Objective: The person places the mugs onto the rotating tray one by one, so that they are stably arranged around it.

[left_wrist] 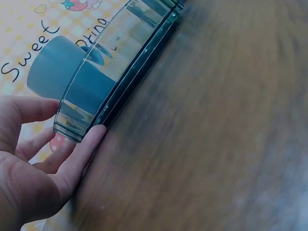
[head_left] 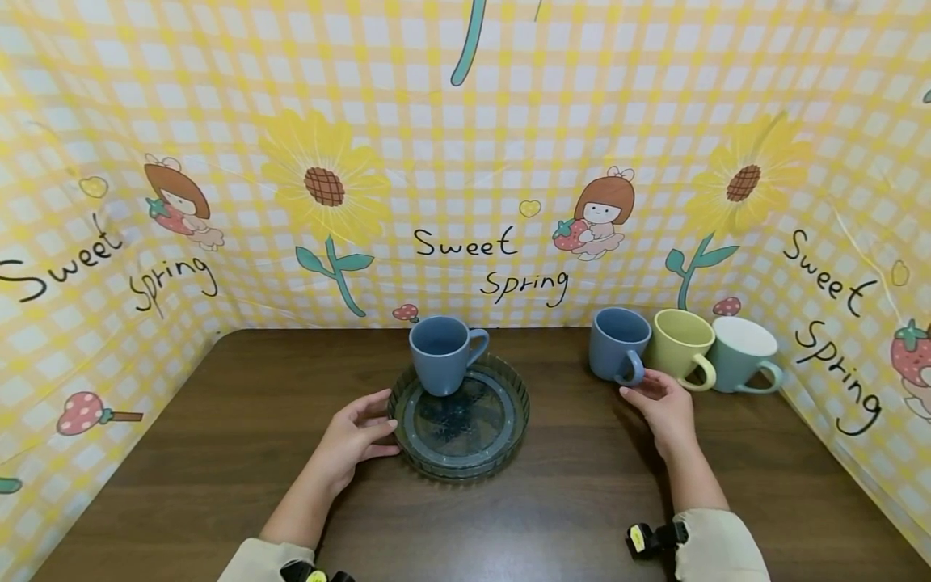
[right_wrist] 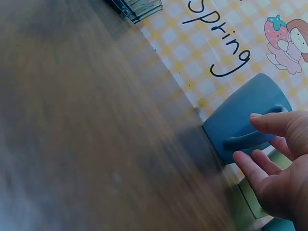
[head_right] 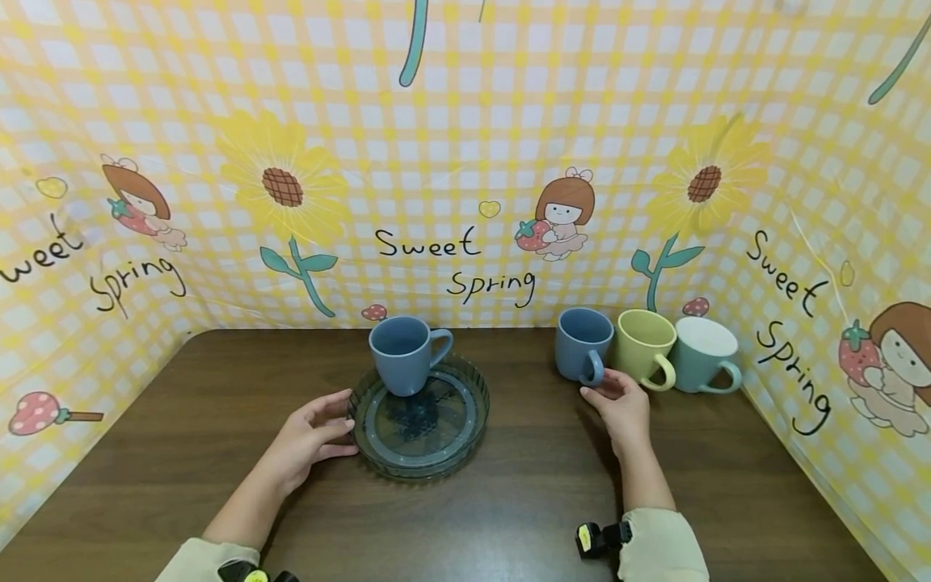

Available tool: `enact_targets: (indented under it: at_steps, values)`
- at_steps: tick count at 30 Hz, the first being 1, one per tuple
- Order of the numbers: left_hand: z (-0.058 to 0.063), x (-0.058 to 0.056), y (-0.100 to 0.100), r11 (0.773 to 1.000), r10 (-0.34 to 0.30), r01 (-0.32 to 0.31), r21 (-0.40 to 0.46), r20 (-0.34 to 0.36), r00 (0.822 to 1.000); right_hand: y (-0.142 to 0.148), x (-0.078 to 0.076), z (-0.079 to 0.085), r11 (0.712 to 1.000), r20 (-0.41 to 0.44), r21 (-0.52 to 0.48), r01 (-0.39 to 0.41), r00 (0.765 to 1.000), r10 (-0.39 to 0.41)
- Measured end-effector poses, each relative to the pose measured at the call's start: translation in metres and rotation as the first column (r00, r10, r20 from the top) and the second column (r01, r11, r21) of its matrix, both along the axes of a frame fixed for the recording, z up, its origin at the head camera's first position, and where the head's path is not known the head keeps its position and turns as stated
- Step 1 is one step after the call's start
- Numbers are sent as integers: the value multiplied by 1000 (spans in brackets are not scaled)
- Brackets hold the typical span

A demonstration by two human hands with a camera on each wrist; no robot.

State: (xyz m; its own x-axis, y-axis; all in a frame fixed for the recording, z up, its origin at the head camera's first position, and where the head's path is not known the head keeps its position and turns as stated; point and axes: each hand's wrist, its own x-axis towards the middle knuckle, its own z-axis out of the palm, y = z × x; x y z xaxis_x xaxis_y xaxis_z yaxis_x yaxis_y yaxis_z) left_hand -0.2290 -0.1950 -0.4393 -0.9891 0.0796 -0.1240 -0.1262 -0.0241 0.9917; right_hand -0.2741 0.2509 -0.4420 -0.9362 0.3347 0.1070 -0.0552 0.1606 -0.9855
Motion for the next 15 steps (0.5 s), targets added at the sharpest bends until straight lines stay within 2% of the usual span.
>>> enact_targets:
  at_steps: [7,15]
  values:
    - [0,1,0,1000,5,-5,4,-9,1000,-6,-5,-3,1000,2,-11,14,1000,-14]
    - [-1,1,-1,1000,9,-9,8,-9,1000,-13,-7,-4,989,-65,-138,54,996,-63]
